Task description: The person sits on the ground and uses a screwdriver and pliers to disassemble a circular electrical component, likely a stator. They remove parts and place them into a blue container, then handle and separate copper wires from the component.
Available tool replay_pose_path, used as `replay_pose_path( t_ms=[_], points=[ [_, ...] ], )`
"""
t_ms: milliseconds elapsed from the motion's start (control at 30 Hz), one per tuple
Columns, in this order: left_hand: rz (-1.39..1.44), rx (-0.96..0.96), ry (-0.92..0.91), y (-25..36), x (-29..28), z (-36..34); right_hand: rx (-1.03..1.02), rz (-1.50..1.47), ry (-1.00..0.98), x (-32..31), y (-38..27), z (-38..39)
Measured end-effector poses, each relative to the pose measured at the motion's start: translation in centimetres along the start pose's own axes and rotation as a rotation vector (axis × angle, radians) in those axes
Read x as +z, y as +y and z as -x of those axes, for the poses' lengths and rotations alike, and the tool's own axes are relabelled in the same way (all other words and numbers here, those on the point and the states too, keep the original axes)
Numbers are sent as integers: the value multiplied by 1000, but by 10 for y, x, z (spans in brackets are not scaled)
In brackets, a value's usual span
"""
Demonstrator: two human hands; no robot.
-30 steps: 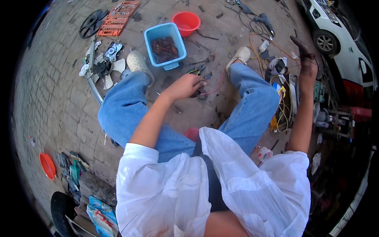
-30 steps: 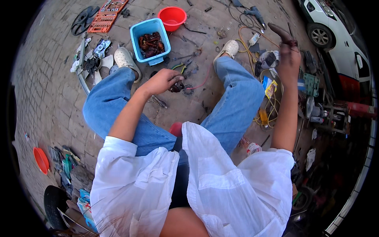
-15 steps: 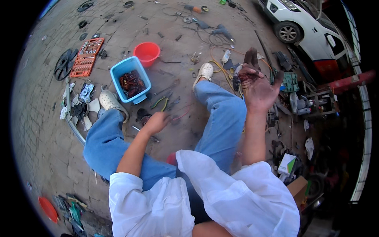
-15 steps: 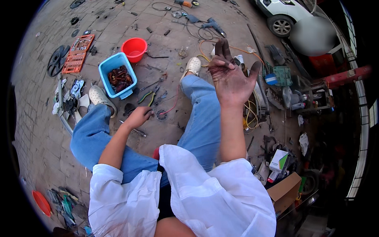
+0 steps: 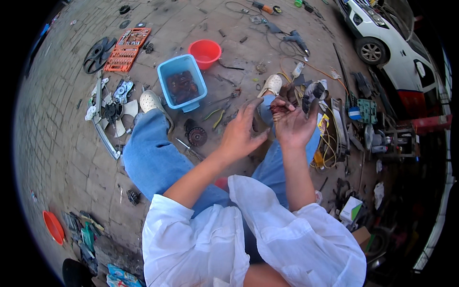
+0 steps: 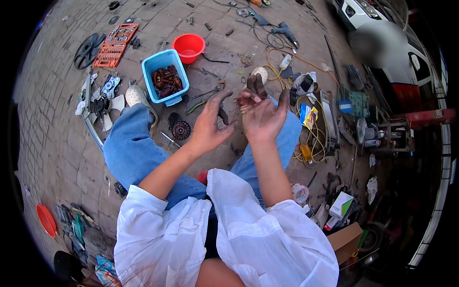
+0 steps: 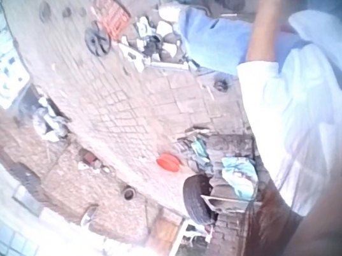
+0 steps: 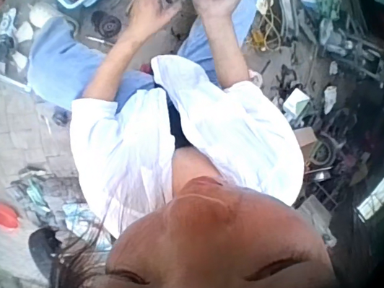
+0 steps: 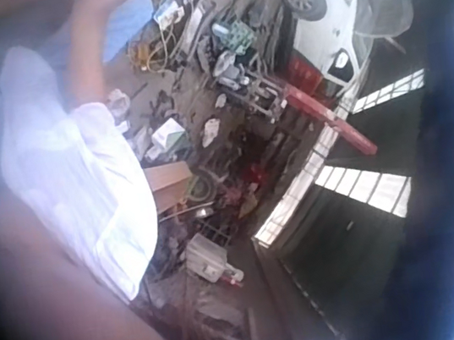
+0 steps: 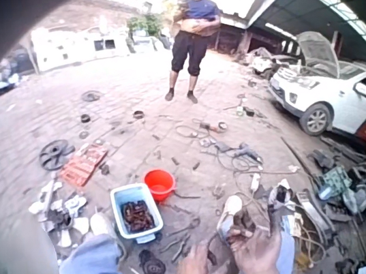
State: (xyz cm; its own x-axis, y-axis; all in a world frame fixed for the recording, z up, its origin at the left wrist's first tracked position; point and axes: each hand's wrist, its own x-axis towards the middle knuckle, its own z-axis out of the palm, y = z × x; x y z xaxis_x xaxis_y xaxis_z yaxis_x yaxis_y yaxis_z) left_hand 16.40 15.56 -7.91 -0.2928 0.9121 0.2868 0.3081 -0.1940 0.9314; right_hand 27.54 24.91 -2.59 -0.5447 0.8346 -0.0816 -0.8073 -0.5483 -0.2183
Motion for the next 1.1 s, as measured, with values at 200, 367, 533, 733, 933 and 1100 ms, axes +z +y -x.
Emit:
replay_pose_path(
  t_ms=[200,367,533,733,933,1100],
  points=[
    [-150,113,83,-2,2,2,25,-31,27,-5,12,2],
    [-173,120,110,-8,3,3,34,-16,4,-10,16,2],
    [-187,203,114,-11,1,0,19,-38,17,-16,14,2],
    [-166,143,98,-2,-1,2,-14,51,23,-19,15,1],
    [-212,187,159,-5,-1,3,-5,2,1,-18,18,1],
    [-199,196,235,-13,-1,1,0,-9,34,-23,25,-1]
  ],
)
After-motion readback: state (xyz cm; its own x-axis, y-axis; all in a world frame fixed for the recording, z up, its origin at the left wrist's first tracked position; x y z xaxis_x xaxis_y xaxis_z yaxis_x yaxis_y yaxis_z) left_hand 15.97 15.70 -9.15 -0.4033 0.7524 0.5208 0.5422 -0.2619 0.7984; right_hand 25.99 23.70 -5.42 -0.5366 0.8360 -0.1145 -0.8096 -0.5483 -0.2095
